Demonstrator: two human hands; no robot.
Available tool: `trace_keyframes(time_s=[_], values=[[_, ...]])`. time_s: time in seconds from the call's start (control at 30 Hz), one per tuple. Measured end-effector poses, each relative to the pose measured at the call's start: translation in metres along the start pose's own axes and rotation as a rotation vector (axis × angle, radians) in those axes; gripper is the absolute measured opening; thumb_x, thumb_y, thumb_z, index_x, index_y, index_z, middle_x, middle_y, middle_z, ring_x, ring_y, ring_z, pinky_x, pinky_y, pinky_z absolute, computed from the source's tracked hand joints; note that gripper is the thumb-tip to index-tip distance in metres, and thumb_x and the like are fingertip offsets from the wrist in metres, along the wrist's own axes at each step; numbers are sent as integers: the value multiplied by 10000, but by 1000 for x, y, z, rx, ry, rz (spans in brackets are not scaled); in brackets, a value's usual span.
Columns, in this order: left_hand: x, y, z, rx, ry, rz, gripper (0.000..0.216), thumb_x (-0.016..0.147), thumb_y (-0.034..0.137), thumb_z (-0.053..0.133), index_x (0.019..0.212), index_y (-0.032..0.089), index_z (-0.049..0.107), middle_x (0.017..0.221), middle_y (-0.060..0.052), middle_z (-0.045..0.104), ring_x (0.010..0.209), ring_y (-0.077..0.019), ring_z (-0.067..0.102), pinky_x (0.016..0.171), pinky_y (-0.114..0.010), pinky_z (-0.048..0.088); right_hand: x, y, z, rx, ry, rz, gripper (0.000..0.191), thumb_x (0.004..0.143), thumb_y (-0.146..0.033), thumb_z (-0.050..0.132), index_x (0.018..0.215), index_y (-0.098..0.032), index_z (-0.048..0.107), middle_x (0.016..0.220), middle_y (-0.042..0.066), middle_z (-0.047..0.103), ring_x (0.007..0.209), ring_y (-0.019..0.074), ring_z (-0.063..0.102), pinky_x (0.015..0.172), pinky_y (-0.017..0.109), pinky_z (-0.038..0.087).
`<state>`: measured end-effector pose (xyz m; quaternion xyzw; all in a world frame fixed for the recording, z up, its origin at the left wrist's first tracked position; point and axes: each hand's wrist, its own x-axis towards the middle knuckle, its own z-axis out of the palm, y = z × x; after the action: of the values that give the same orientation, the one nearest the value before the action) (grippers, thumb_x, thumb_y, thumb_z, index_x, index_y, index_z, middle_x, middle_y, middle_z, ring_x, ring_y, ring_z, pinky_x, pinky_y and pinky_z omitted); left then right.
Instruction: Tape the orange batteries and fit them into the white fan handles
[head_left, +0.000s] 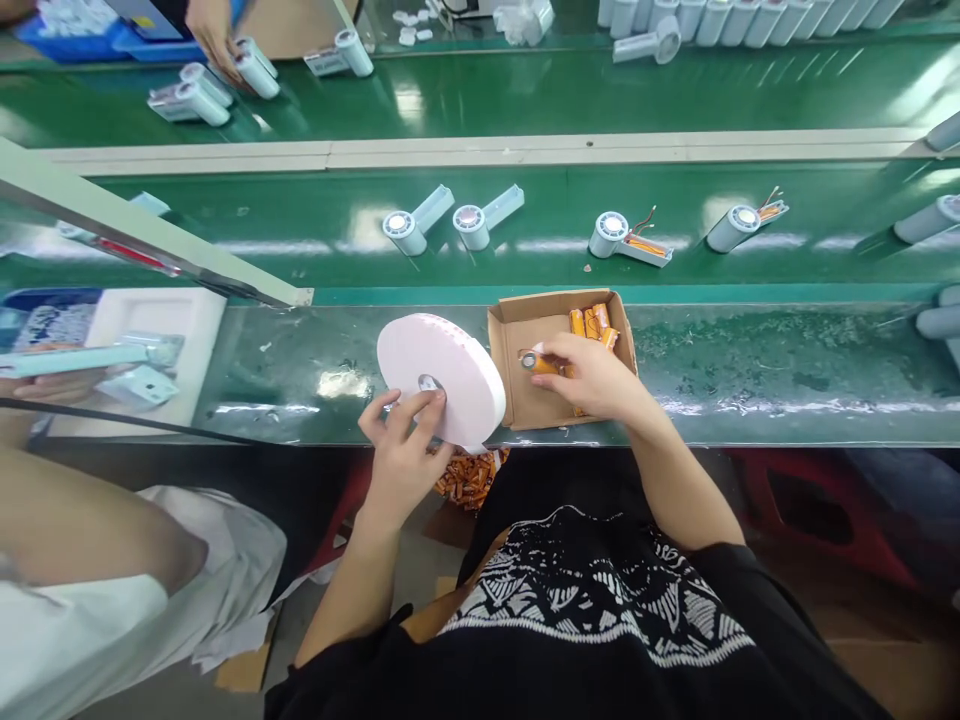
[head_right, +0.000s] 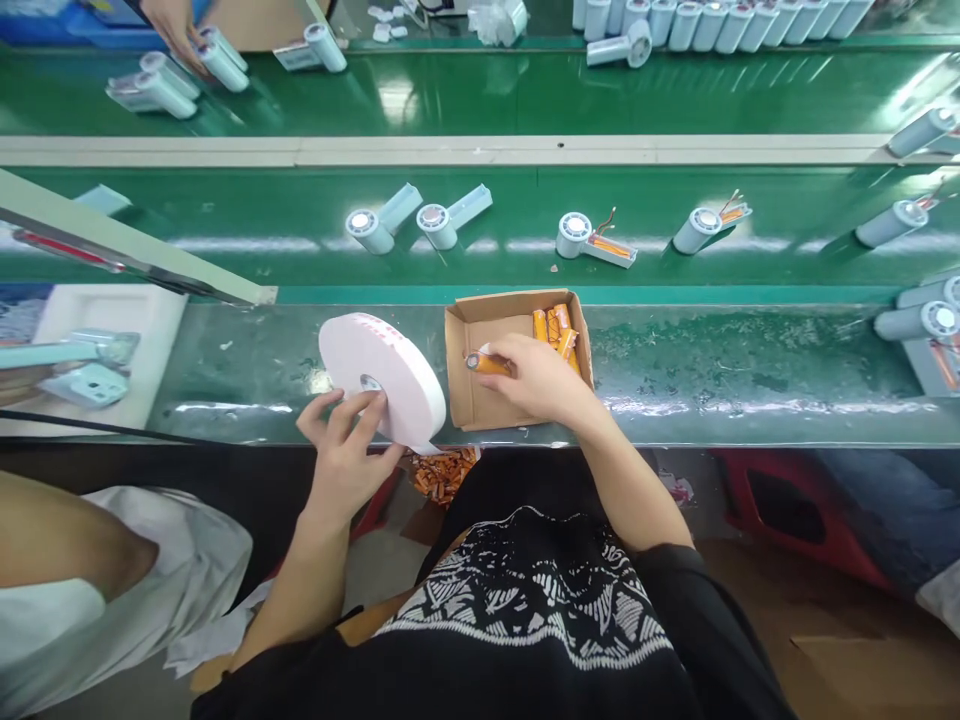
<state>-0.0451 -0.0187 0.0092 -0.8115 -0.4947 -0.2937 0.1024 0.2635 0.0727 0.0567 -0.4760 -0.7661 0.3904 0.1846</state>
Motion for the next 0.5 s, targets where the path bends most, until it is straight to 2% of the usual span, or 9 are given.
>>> trace_keyframes(time_s=[0.1,0.17,0.33,0.5], values=[[5,8,-2,22,-7,19,744,901,58,735,1583,301,561,1253,-120,742,1356,-356,497,1110,-511,488,-22,-1,-12,390,142,16,281,926,-392,823,1145,-216,810,1121,60,820,1037,240,763,991,405,627],[5,11,0,17,-27,34,749,889,51,721,1579,305,583,1257,-123,751,1365,-357,470,1078,-487,507,-35,-4,-13,481,194,45,303,881,-447,873,1057,-207,816,1008,42,812,944,226,758,914,388,647],[10,17,4,15,-68,97,736,926,56,721,1601,329,613,1237,-93,789,1354,-331,459,1115,-450,476,-46,-8,-10,309,241,56,308,897,-473,893,869,-184,789,811,10,751,789,166,667,757,306,575],[25,25,-1,72,-78,166,791,965,9,679,1673,334,541,1229,-57,816,1271,-304,466,1198,-458,447,-47,-2,-11,189,209,76,253,897,-409,904,863,-190,783,822,16,761,811,168,654,750,299,536]])
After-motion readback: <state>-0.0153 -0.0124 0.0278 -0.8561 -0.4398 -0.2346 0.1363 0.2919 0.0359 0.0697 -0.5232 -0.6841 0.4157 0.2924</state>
